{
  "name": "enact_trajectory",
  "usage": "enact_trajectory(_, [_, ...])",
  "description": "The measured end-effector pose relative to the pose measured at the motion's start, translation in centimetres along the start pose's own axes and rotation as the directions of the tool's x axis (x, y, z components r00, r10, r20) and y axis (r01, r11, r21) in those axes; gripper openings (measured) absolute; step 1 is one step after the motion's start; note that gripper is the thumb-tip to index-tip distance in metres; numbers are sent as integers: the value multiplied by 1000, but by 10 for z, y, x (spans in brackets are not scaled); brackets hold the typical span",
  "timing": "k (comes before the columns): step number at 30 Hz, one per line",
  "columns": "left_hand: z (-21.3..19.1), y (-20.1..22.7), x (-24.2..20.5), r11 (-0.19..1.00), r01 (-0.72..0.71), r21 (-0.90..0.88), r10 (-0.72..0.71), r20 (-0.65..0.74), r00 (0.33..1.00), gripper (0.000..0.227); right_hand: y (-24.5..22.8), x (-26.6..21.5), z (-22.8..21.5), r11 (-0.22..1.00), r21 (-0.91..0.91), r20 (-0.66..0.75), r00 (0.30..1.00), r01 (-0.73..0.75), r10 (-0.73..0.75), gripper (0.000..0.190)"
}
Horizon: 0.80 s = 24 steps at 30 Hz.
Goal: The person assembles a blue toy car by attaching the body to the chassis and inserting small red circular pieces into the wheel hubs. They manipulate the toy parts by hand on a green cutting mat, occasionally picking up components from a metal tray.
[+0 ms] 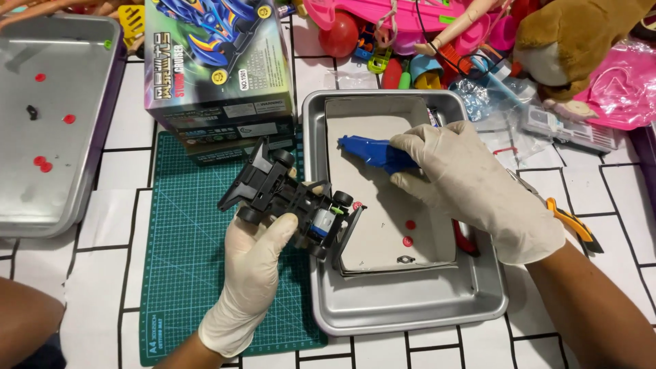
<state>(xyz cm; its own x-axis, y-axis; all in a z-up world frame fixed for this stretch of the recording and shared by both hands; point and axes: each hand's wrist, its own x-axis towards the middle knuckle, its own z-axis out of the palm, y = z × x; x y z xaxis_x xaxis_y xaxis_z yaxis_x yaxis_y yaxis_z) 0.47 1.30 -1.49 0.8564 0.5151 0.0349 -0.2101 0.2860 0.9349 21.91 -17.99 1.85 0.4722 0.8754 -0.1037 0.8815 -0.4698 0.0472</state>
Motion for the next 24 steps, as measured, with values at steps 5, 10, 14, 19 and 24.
enact_trajectory(5, [0,4,3,999,6,-34,-5,9,1000,57,7,-5,1,993,-37,-144,983,108,-112,60])
enact_trajectory(10, [-4,3,2,996,90,-19,-91,-92,992,61,6,-14,-1,993,-51,-75,991,110,-114,42])
enact_trajectory(14, [-1,-10,14,990,137,-39,-141,-123,982,61,14,-26,-4,986,-16,-47,985,168,-169,31])
enact_trajectory(19, [-3,-26,21,980,191,-56,-197,-138,971,61,2,-36,17,965,14,63,963,263,-263,25])
enact_trajectory(24, [-7,-25,18,981,182,-63,-190,-155,969,61,-19,-46,26,928,19,120,921,372,-372,20])
